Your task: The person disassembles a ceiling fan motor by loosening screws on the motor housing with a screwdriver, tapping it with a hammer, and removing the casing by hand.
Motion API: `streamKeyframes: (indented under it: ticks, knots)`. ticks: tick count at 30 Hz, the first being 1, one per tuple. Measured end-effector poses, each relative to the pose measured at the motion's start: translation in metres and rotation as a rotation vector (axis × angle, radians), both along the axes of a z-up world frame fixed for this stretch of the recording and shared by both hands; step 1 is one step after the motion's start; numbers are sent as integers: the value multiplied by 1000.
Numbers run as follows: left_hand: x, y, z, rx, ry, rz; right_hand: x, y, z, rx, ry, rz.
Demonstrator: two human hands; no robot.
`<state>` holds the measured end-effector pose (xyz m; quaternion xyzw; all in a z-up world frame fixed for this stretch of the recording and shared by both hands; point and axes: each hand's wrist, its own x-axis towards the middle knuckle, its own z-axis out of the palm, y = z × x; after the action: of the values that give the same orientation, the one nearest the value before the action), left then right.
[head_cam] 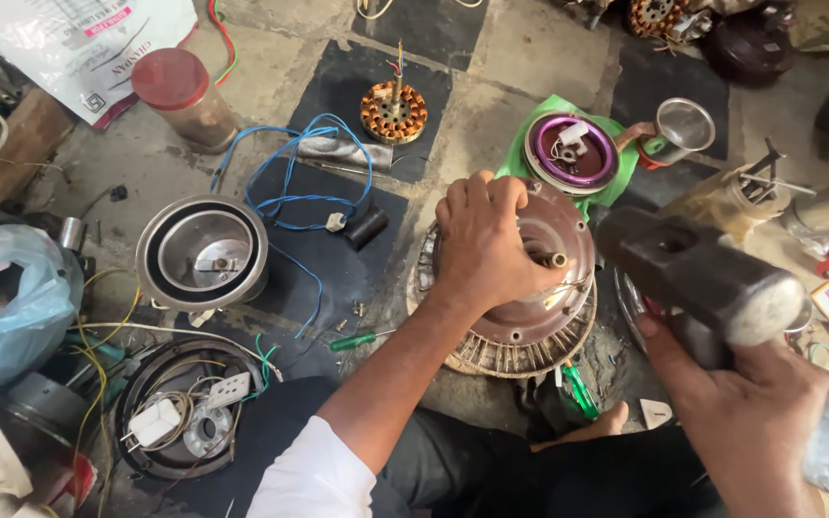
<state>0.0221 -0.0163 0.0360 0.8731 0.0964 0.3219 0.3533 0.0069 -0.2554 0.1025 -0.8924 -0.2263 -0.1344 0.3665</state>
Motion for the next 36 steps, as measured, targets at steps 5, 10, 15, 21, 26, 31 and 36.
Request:
streamKeyframes:
  ticks: [5, 10, 15, 21, 26, 31, 36]
  knots:
    - [0, 0, -2, 30, -23, 14, 6, 12, -4, -385, 95, -156]
    - [2, -1, -6, -4, 10, 7, -5, 6, 2, -136, -74, -31]
    - [2, -2, -4, -12, 13, -19, 5, 11, -10, -300, 62, -113]
    - [2, 0, -7, 10, 74, -27, 6, 1, -2, -151, 54, -81]
    - [2, -4, -5, -21, 52, -18, 0, 3, -6, -87, 190, -127]
    - [2, -2, -7, 5, 154, -13, 11, 14, -9, -234, 42, -98]
    - [4, -1, -9, -38, 84, -12, 0, 1, -10, -76, 122, -145]
